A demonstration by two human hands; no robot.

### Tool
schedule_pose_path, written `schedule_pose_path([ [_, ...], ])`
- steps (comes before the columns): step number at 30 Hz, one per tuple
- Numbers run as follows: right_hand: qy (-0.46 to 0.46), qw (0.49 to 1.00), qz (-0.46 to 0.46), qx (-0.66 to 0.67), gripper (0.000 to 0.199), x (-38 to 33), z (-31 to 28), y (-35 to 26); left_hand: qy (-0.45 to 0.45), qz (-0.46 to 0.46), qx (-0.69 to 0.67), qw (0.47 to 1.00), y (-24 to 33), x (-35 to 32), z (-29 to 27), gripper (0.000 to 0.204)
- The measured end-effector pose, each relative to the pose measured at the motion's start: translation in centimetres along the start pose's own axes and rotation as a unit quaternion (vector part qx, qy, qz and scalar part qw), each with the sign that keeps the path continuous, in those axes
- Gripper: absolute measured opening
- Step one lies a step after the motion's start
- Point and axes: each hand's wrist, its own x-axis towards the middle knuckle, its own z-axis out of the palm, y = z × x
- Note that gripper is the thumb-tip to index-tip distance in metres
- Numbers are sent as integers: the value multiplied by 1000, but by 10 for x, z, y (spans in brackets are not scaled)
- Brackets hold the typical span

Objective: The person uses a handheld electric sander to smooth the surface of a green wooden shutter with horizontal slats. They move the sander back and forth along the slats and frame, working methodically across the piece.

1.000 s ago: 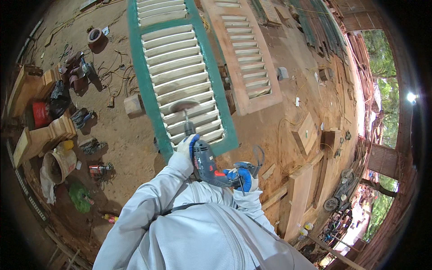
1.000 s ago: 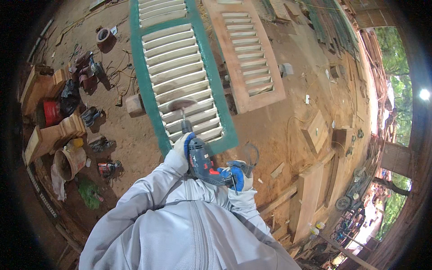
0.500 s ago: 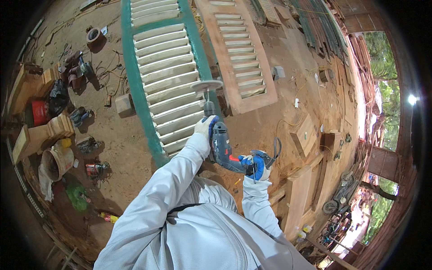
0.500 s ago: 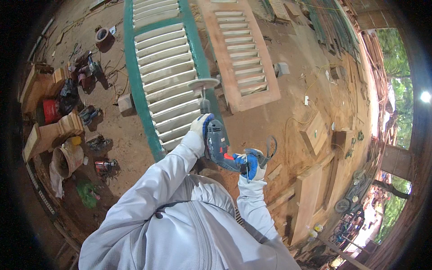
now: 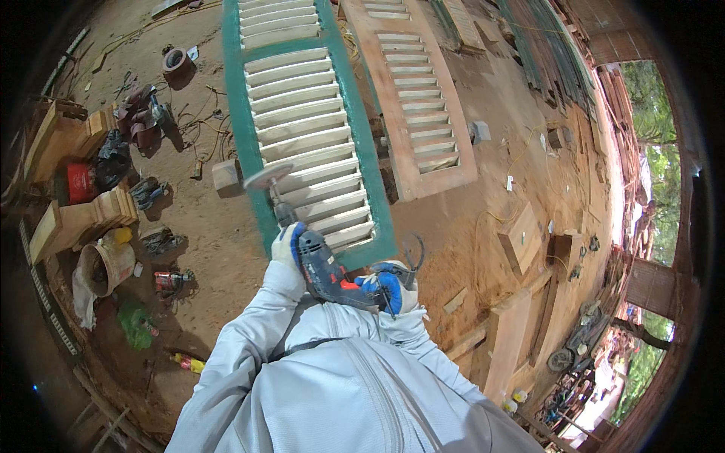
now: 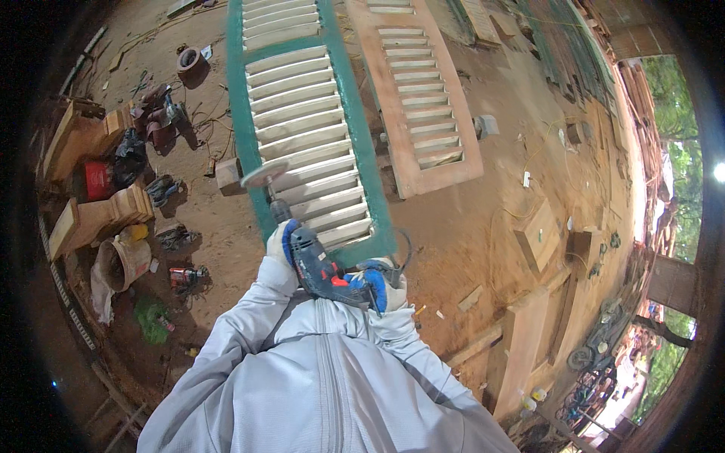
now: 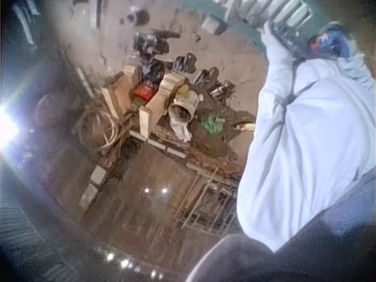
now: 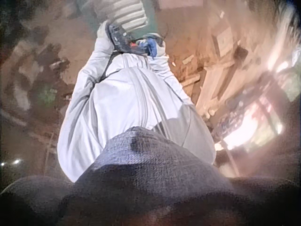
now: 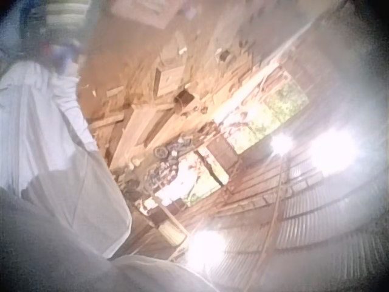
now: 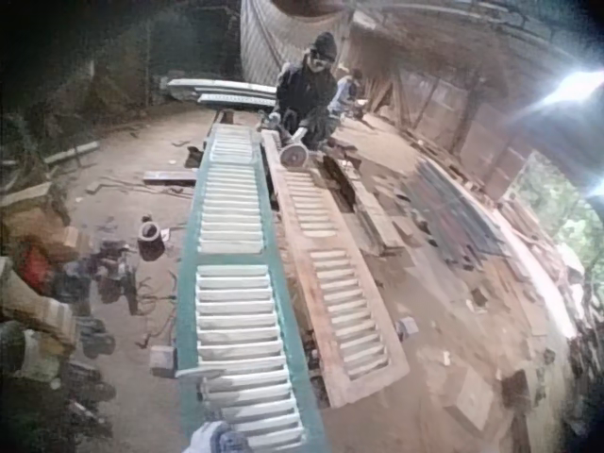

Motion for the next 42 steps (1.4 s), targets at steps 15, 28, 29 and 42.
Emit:
schedule_pose_path([
  [15, 55, 996, -66, -20, 19, -16, -4, -22, -152, 198, 153, 956, -43, 38, 11, 20],
  [28, 35, 999, -29, -29, 20, -30, -4, -2, -10, -90, 61, 994, -40, 27, -14, 26],
  [29, 45, 998, -30, -33, 20, -26, -9, -3, -9, -93, 70, 993, -41, 25, -8, 27],
  [42, 53, 993, -8, -101, 21, 12, -56, -42, -34, -119, -54, 991, -113, 60, 23, 22],
])
